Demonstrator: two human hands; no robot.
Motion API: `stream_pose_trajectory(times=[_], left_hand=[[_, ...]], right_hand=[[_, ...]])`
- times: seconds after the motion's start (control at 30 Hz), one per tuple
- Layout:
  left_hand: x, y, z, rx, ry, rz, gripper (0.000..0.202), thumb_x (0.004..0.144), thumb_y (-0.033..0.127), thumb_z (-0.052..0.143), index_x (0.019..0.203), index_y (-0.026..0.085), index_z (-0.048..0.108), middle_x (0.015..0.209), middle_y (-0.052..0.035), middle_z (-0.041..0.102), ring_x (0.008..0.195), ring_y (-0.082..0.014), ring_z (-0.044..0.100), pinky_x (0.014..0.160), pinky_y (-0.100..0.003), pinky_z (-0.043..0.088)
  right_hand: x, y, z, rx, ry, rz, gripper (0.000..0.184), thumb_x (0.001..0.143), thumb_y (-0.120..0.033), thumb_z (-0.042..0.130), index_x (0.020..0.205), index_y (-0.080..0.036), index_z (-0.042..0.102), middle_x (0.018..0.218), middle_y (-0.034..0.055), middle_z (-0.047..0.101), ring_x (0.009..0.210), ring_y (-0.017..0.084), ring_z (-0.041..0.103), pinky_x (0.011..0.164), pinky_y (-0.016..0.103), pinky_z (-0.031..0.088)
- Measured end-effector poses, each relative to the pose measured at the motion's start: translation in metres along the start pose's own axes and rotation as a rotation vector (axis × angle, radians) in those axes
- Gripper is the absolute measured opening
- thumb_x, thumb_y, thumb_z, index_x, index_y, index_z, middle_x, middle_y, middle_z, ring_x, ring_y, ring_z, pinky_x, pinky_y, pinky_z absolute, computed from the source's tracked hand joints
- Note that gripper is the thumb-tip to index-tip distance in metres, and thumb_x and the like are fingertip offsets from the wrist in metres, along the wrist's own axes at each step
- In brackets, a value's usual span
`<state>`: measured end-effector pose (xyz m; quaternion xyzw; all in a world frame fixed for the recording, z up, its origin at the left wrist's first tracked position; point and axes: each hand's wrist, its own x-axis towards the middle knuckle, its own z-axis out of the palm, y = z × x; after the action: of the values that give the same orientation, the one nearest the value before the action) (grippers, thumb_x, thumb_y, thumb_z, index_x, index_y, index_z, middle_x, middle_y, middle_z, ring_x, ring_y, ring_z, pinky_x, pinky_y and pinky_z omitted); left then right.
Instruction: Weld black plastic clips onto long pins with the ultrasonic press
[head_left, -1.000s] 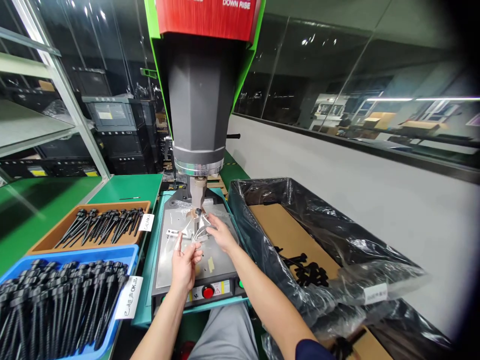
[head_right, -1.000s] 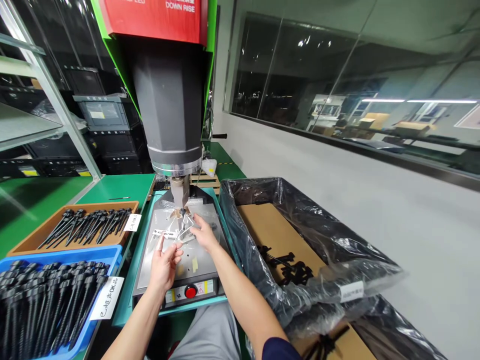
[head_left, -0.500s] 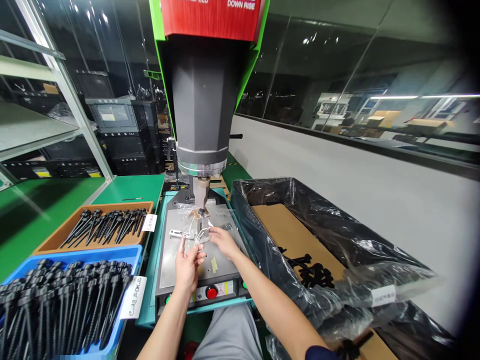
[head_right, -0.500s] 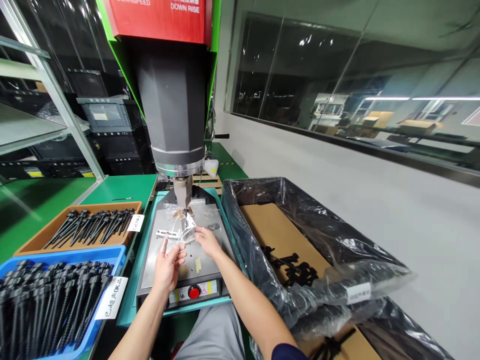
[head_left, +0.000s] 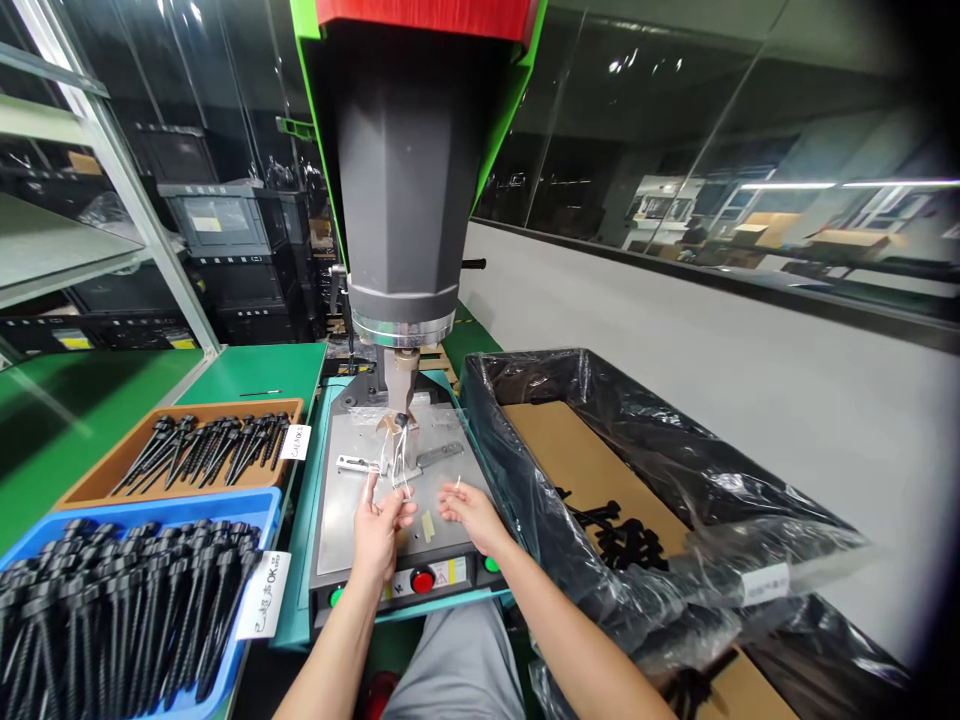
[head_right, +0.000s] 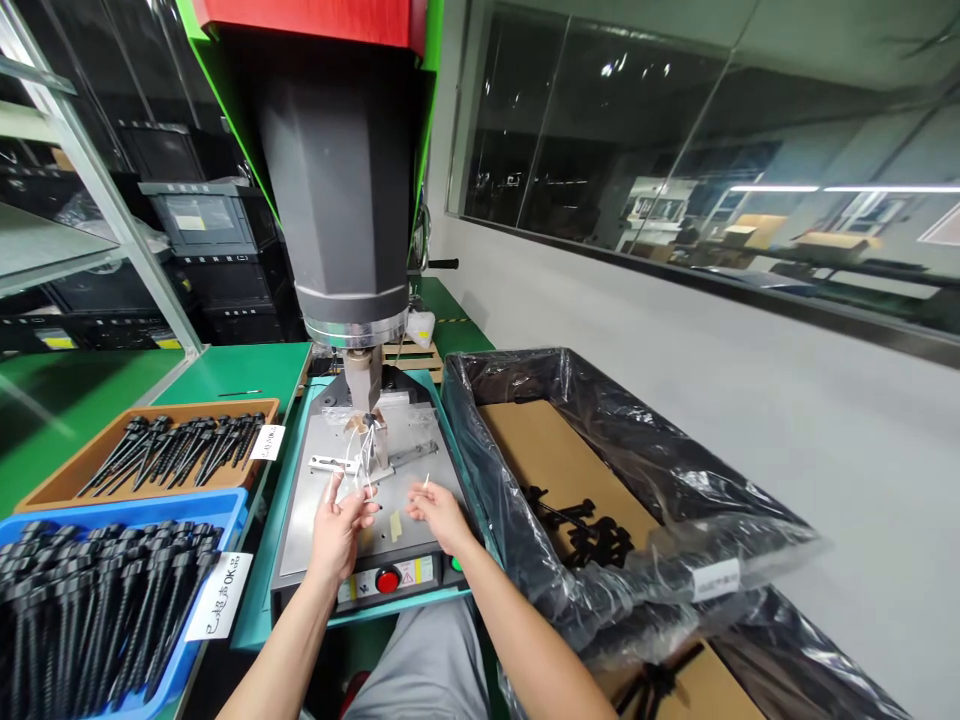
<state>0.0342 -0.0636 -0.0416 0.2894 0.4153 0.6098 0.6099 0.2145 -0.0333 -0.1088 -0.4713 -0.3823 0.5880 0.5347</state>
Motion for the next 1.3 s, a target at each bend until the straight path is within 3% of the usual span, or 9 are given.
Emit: stream_pose_trajectory(times=[0.27,0.4,0.5,0.63,0.77,0.83,0.93,1.03,1.3], left_hand=[[-0.006,-0.012,-0.010,0.036,0.002,-0.174,0.077,0.071,0.032,0.081,0.135,0.019,0.039,0.104,-0.0134,0.071,0.073,-0.0169,0.071,0.055,-0.023,0.055],[-0.023,-0.020,-0.030,0.123,0.008,-0.234,0.078,0.064,0.037,0.084,0.128,0.012,0.047,0.100,-0.0155,0.071,0.070,-0.0175,0.069,0.050,-0.023,0.052],[-0.044,-0.027,-0.062,0.258,0.104,-0.076,0.066,0.066,0.048,0.079,0.117,0.012,0.057,0.096,-0.0138,0.071,0.078,-0.0214,0.069,0.052,-0.025,0.051],[-0.072,-0.039,-0.109,0.636,0.434,0.202,0.054,0.075,0.054,0.065,0.114,0.016,0.061,0.108,-0.0128,0.068,0.100,-0.0268,0.064,0.088,-0.039,0.053],[-0.082,-0.053,-0.139,1.050,0.603,0.290,0.063,0.079,0.054,0.057,0.131,0.019,0.053,0.135,-0.0151,0.053,0.125,-0.0348,0.049,0.108,-0.050,0.037],[-0.080,-0.059,-0.149,1.100,0.603,0.211,0.069,0.080,0.057,0.053,0.136,0.017,0.048,0.138,-0.0174,0.050,0.131,-0.0363,0.043,0.109,-0.051,0.035],[-0.072,-0.066,-0.165,1.056,0.540,0.073,0.068,0.080,0.059,0.052,0.133,0.018,0.050,0.138,-0.0156,0.051,0.128,-0.0349,0.048,0.105,-0.048,0.041],[-0.067,-0.068,-0.175,1.037,0.495,0.061,0.066,0.077,0.060,0.055,0.130,0.021,0.054,0.138,-0.0121,0.053,0.129,-0.0337,0.048,0.106,-0.046,0.040],[-0.067,-0.072,-0.172,0.957,0.523,0.026,0.068,0.077,0.060,0.055,0.132,0.022,0.052,0.142,-0.0111,0.051,0.132,-0.0326,0.046,0.110,-0.046,0.036]], right_hand=[[-0.002,-0.001,0.003,-0.009,0.010,-0.016,0.044,0.063,-0.041,0.080,0.095,-0.014,0.066,0.087,0.0069,0.069,0.071,0.016,0.066,0.069,0.032,0.053],[-0.007,0.004,-0.003,-0.081,0.066,-0.086,0.045,0.069,-0.047,0.074,0.100,-0.015,0.065,0.093,0.0094,0.069,0.073,0.019,0.066,0.068,0.035,0.054],[-0.021,0.008,-0.022,-0.322,0.213,-0.213,0.041,0.078,-0.048,0.064,0.103,-0.016,0.065,0.099,0.0128,0.068,0.084,0.024,0.066,0.074,0.040,0.055],[-0.052,0.021,-0.061,-0.759,0.477,-0.454,0.036,0.085,-0.044,0.054,0.108,-0.017,0.065,0.115,0.0155,0.063,0.109,0.030,0.058,0.097,0.050,0.046],[-0.077,0.046,-0.086,-0.902,0.498,-0.387,0.053,0.086,-0.048,0.053,0.130,-0.018,0.054,0.129,0.0160,0.055,0.123,0.032,0.051,0.105,0.051,0.041],[-0.084,0.059,-0.092,-0.899,0.432,-0.314,0.061,0.088,-0.048,0.051,0.141,-0.019,0.042,0.136,0.0155,0.051,0.127,0.031,0.048,0.105,0.048,0.042],[-0.089,0.069,-0.097,-0.924,0.375,-0.284,0.066,0.089,-0.048,0.051,0.147,-0.020,0.034,0.143,0.0143,0.046,0.133,0.030,0.044,0.108,0.047,0.040],[-0.090,0.072,-0.101,-0.936,0.358,-0.286,0.067,0.089,-0.046,0.052,0.148,-0.022,0.031,0.145,0.0126,0.046,0.134,0.030,0.043,0.108,0.047,0.040],[-0.090,0.081,-0.100,-0.945,0.379,-0.319,0.068,0.091,-0.045,0.048,0.151,-0.022,0.026,0.149,0.0132,0.041,0.137,0.030,0.040,0.110,0.048,0.037]])
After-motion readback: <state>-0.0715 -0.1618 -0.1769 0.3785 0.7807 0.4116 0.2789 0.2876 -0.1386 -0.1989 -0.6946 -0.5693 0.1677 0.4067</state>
